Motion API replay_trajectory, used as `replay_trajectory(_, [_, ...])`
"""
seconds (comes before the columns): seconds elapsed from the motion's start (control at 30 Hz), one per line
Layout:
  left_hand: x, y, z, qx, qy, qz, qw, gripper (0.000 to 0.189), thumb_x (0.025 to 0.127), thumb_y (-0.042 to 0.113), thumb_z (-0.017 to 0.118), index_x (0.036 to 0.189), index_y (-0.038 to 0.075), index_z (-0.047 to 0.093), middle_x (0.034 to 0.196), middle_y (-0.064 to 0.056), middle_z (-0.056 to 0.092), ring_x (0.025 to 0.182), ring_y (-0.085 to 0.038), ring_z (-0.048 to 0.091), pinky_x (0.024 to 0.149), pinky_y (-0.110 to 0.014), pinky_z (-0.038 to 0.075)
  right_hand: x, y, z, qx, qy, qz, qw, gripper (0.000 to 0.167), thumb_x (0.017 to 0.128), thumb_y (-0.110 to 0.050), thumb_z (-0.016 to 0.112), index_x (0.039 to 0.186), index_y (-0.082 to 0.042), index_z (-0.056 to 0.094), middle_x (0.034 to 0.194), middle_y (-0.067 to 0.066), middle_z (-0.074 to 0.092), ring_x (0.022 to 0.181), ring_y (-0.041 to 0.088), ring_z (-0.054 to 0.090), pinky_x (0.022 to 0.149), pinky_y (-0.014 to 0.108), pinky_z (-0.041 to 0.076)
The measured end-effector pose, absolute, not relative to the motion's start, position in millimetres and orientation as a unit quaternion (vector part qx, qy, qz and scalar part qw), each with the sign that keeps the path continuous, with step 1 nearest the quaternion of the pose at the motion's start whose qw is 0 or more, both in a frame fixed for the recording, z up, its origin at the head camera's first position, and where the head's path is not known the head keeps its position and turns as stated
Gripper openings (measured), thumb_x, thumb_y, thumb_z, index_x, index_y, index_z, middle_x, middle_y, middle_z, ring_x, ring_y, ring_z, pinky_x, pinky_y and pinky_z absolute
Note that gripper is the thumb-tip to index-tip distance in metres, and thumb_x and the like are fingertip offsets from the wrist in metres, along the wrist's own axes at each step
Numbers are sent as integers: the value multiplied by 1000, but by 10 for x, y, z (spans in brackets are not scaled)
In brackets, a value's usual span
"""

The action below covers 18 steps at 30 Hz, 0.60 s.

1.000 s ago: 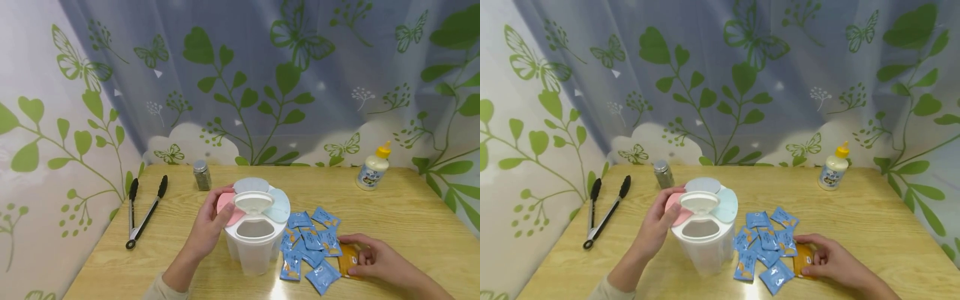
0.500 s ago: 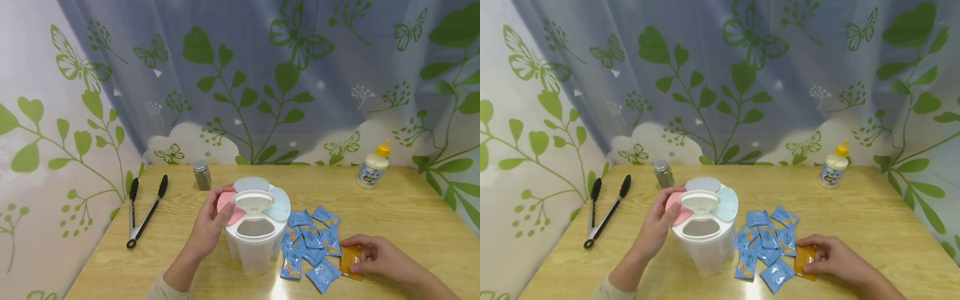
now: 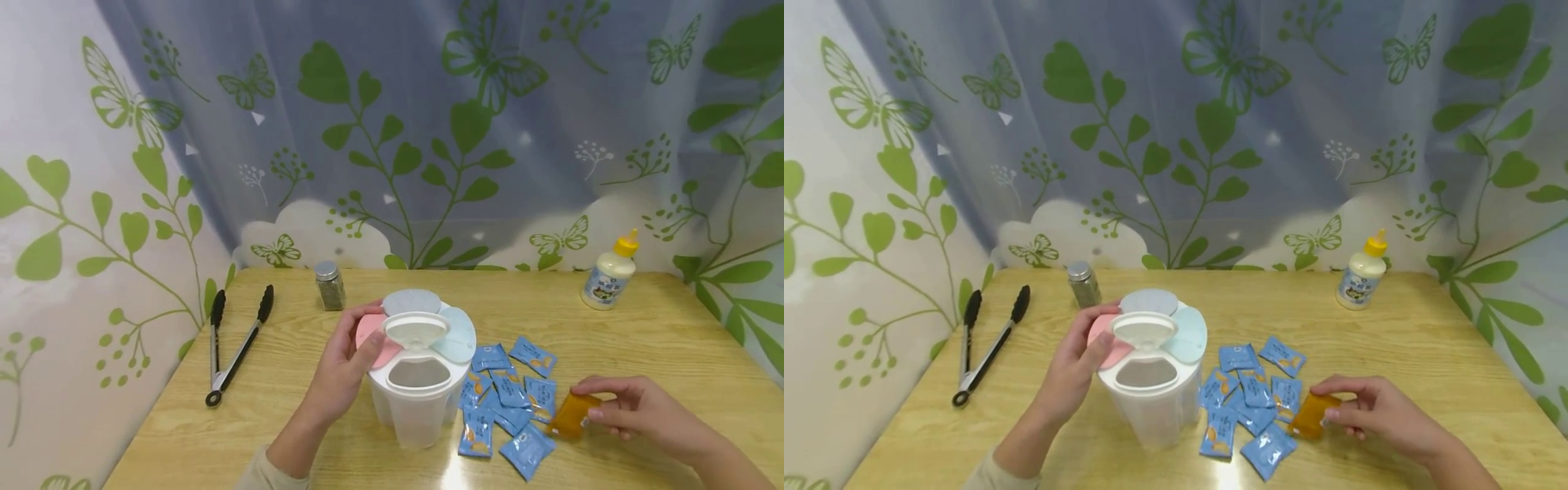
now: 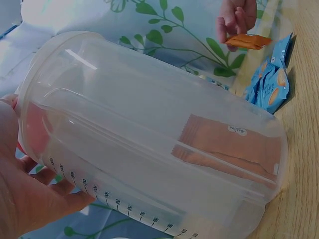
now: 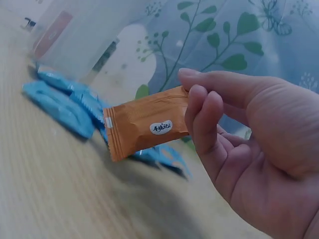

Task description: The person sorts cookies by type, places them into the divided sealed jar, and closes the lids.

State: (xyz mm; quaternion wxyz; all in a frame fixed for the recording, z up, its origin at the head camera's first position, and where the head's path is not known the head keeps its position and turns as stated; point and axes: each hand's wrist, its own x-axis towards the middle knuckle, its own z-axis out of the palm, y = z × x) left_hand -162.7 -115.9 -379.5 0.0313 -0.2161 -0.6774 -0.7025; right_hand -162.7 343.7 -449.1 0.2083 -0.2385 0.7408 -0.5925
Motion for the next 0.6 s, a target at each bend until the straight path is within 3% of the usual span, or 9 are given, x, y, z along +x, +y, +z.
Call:
replay_trajectory(0.17, [-1620,-1152,-3790,-214,-680,-701,30,38,103,11,50,138,1,41,153,-16,39,129,-12,51,103,-22,49,-1606,3389,-4385,-247,726,-610,200,38,101,7,46,132,-7,63,134,-22,59,62,33,38,49,40,41])
replay_trajectory(0.33, [-1611,-1154,-3778,-207,-682,-701,28,37,103,11,50,138,2,41,154,-15,38,130,-11,50,103,-23,49,-1611,3264,-4262,-231,755,-594,154,35,100,5,50,126,-10,68,129,-20,61,57,33,33,43,39,34])
replay_trajectory(0.6, [-1607,-1148,-3770,-207,-681,-702,27,37,103,11,50,137,2,41,154,-14,38,132,-12,49,104,-23,48,-1656,3090,-4127,-280,713,-630,124,38,97,14,47,124,-3,68,121,-11,65,61,29,29,47,39,27])
